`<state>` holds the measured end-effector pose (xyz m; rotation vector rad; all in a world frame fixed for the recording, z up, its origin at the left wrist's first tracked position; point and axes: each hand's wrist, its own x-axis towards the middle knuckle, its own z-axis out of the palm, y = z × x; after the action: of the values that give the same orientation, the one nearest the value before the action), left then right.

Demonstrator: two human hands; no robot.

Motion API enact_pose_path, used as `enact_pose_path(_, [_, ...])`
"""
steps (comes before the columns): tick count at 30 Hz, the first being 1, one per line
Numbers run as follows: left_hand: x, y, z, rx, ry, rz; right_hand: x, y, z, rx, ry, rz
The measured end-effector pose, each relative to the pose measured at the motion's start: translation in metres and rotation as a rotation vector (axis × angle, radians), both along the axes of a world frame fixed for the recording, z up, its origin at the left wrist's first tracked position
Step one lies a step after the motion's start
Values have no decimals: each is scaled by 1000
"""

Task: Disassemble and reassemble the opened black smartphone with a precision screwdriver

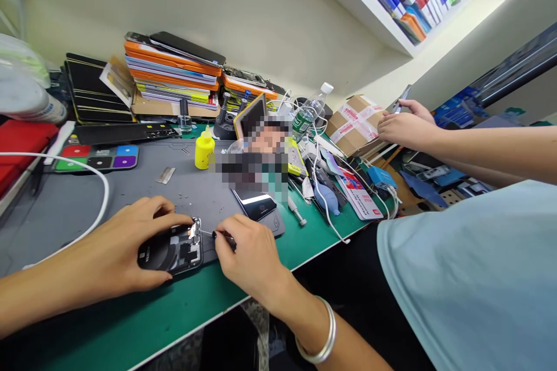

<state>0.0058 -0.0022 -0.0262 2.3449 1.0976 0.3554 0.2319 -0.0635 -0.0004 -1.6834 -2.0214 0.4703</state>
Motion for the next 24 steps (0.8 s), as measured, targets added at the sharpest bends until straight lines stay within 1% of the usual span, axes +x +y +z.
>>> enact_pose_path(5, [2, -3, 4, -40, -4, 26, -6, 0, 1, -12, 49, 5])
enact_pose_path(8, [1, -3, 2, -18, -16, 33, -13, -3, 1, 44, 90, -1])
enact_pose_path(12, [-2, 0, 3, -1, -68, -61, -21, -11, -1, 158, 30, 38])
enact_pose_path(14, [-4, 4, 7, -38, -103, -112, -25, -14, -3, 183, -21, 63])
enact_pose_path(17, [-6, 10, 11, -95, -146, -147, -26, -19, -4, 192, -39, 99])
enact_pose_path(21, [-11, 15, 11, -45, -137, -191, -19, -23, -1, 191, 12, 134])
enact_pose_path(24, [-15, 17, 9, -7, -142, -251, -8, -25, 1, 184, 50, 99])
